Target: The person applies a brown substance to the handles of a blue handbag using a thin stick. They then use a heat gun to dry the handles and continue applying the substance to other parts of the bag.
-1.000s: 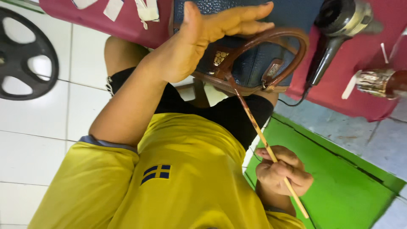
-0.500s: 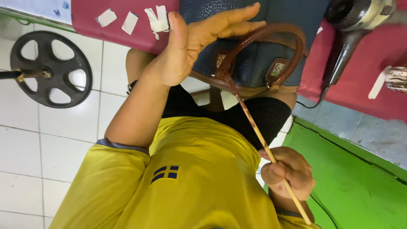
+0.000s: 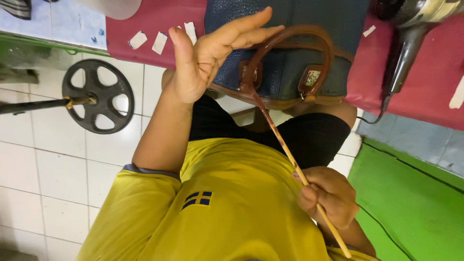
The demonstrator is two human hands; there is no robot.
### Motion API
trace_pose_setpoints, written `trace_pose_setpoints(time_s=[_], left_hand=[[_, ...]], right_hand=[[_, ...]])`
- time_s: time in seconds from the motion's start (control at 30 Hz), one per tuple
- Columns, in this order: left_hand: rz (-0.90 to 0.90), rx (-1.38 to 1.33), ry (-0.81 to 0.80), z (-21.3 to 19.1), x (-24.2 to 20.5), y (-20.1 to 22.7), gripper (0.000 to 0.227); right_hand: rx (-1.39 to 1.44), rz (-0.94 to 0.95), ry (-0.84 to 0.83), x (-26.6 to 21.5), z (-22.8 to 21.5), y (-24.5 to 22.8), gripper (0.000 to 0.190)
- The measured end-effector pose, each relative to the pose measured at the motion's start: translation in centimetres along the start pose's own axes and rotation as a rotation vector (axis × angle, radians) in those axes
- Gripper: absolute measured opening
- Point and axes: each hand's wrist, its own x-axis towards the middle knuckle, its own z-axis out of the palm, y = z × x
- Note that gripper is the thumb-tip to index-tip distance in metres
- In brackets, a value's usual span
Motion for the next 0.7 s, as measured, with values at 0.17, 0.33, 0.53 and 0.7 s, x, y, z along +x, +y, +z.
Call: trace_pose_setpoints(time_s=[0.17, 0.33, 0.53, 0.7], left_hand=[[0.0, -0.04, 0.001, -0.1, 0.0, -0.9, 0.107], [-0.001, -0.106, 0.02, 0.1, -0.2, -1.1, 0.106], [-0.01, -0.053, 0.011, 0.0, -0.4, -0.9, 0.108], [0.011, -0.026, -0.009, -0.4, -0.5, -1.2, 0.107]], right_hand=[[0.011, 0.026, -0.02, -1.1, 0.1, 0.2, 0.026], [-0.001, 0.085, -0.139, -1.4, 0.2, 0.5, 0.04], [0.065, 0.329, -0.175, -2.9, 1.3, 0.9, 0.005], [0.105, -0.209, 0.048, 0.7, 2.1, 0.7, 0.028]])
